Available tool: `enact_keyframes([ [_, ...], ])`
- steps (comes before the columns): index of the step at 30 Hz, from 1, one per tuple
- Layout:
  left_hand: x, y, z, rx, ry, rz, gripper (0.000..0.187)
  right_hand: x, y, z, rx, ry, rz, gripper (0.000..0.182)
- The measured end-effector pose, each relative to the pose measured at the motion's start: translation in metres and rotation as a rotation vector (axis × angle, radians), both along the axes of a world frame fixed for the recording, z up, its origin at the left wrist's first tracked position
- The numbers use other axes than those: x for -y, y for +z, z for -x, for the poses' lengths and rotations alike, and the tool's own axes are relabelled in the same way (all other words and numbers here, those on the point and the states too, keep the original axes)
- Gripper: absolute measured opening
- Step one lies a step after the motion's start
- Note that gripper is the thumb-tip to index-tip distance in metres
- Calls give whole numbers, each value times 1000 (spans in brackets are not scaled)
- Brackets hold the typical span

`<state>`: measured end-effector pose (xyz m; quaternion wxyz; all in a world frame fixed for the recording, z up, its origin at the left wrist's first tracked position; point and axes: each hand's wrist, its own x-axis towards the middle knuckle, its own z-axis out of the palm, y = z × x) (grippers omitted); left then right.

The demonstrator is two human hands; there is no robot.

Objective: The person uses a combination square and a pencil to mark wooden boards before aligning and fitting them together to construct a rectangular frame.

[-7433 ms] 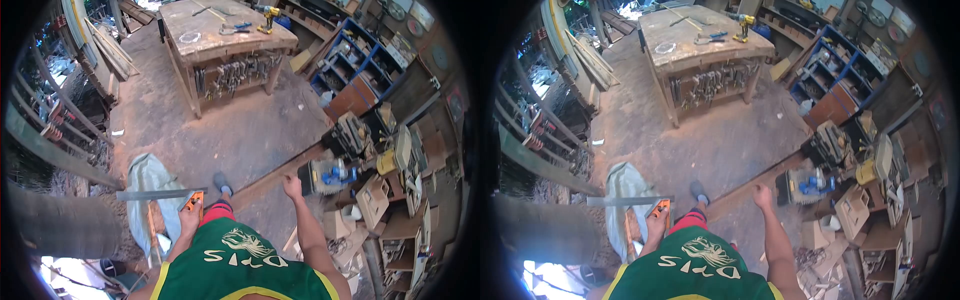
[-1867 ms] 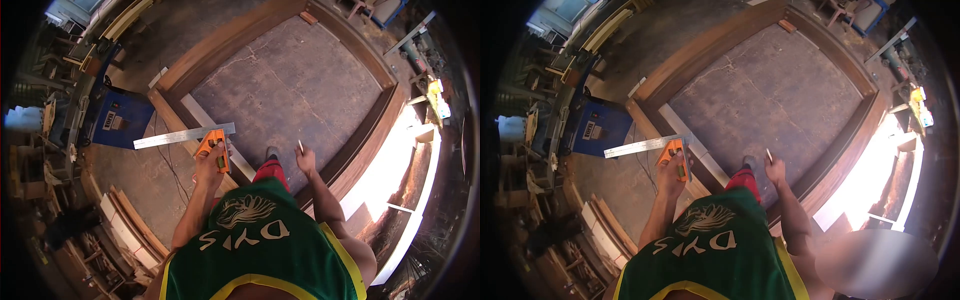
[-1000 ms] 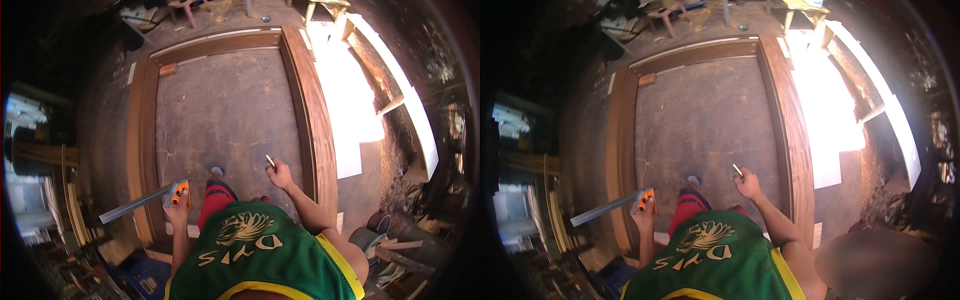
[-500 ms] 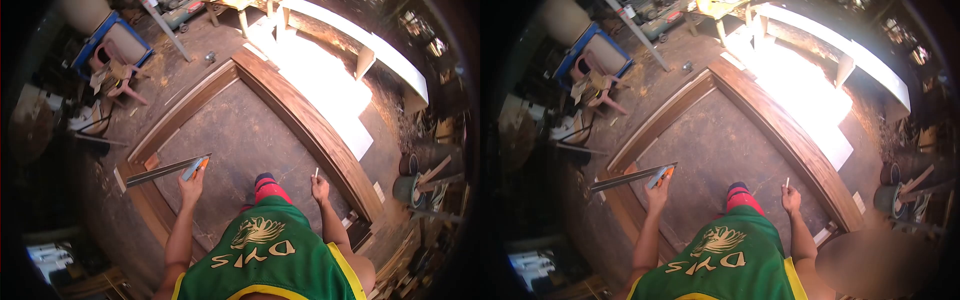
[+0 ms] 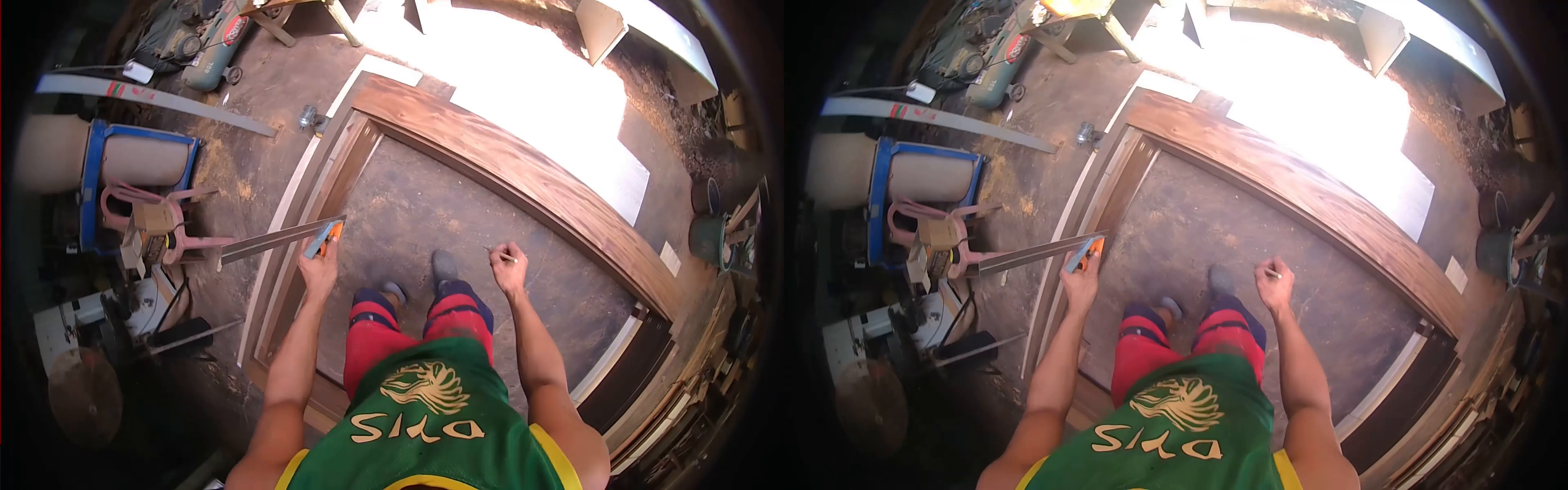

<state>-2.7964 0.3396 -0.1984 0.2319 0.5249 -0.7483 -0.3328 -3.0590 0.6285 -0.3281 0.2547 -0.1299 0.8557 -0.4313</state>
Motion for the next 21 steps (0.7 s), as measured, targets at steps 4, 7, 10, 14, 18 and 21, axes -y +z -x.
enact_keyframes([
  [4,118,-145,23,7,-137,36,18,146,-102,-22,107,-84,263,8],
  [7,194,-271,55,34,-159,32,19,239,-199,-40,284,-210,482,8],
  [10,271,-385,84,39,-207,86,19,301,-292,-61,381,-312,596,8],
  [14,342,-454,118,80,-183,48,16,346,-404,-105,385,-324,743,5],
  [18,360,-473,139,27,-241,252,21,380,-461,-124,423,-353,883,2],
  [21,375,-482,151,169,-247,281,22,413,-473,-114,378,-292,907,5],
])
